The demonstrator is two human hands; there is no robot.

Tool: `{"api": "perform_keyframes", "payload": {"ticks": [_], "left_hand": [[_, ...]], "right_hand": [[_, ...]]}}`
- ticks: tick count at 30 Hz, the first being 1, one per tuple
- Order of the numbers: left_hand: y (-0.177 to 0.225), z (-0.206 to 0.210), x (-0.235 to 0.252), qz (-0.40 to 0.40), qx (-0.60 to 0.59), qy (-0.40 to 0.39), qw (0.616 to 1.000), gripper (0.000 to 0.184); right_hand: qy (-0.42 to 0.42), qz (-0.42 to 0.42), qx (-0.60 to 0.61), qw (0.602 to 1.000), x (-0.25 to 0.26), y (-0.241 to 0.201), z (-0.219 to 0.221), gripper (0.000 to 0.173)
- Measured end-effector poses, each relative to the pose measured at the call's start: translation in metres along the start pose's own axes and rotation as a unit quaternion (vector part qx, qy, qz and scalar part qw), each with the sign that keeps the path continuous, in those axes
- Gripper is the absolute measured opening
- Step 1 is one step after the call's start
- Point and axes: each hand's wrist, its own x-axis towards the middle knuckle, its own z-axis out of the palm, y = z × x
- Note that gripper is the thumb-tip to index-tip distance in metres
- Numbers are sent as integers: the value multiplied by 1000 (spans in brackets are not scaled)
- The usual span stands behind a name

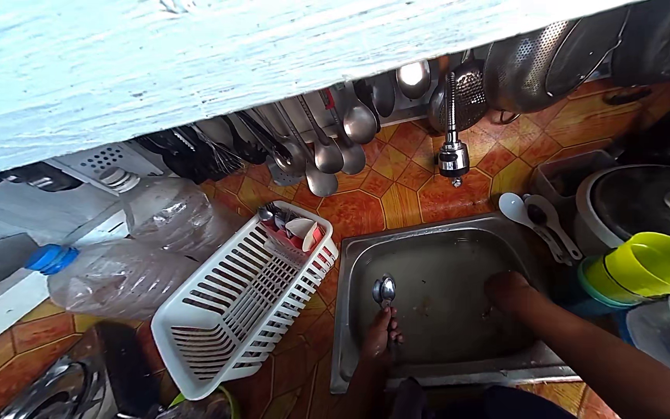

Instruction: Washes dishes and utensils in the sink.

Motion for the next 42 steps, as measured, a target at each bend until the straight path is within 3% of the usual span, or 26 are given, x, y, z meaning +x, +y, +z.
{"api": "perform_keyframes", "payload": {"ticks": [5, 11, 13, 18, 21, 23, 26, 27, 29, 31, 33, 35, 38, 40, 42], "left_hand": [[0, 1, -1, 6, 45, -19, 999, 27], [-4, 10, -8, 30, 102, -30, 994, 22], [-6, 19, -11, 38, 108, -31, 993, 21], [-12, 49, -18, 29, 85, 3, 996, 19], [-16, 63, -19, 44, 85, -17, 995, 21], [-21, 68, -18, 76, 115, -25, 990, 27], [-27, 69, -15, 84, 149, -22, 985, 27], [-29, 68, -14, 83, 147, -23, 985, 25], [-31, 66, -14, 68, 130, -26, 989, 26], [-29, 63, -15, 49, 126, -19, 991, 30], [-25, 58, -13, 53, 158, 1, 986, 26], [-19, 51, -16, 68, 157, 19, 985, 26], [-9, 37, -18, 67, 64, 44, 995, 21], [-7, 25, -19, 58, 13, 69, 996, 20], [-5, 14, -13, 58, -26, 68, 996, 23]], "right_hand": [[32, -23, 25, 999, -19, 10, -23, 24], [118, -64, 151, 979, 4, 14, -4, 26], [162, -111, 259, 946, 14, 10, 6, 26], [208, -173, 537, 799, 20, -35, 33, 21], [184, -185, 586, 767, 17, -64, 40, 19], [197, -192, 539, 796, 14, -78, 43, 21], [254, -189, 344, 884, 5, -94, 48, 34], [291, -185, 280, 896, 5, -99, 52, 32], [308, -193, 206, 909, 1, -106, 55, 27], [249, -224, 182, 925, -2, -106, 52, 35], [171, -276, 207, 923, 2, -97, 46, 47], [171, -296, 261, 903, 8, -80, 44, 48], [207, -172, 251, 930, 20, -43, 36, 47], [143, -66, 227, 961, 32, -20, 36, 58], [89, -22, 213, 973, 49, -5, 44, 71]]}}
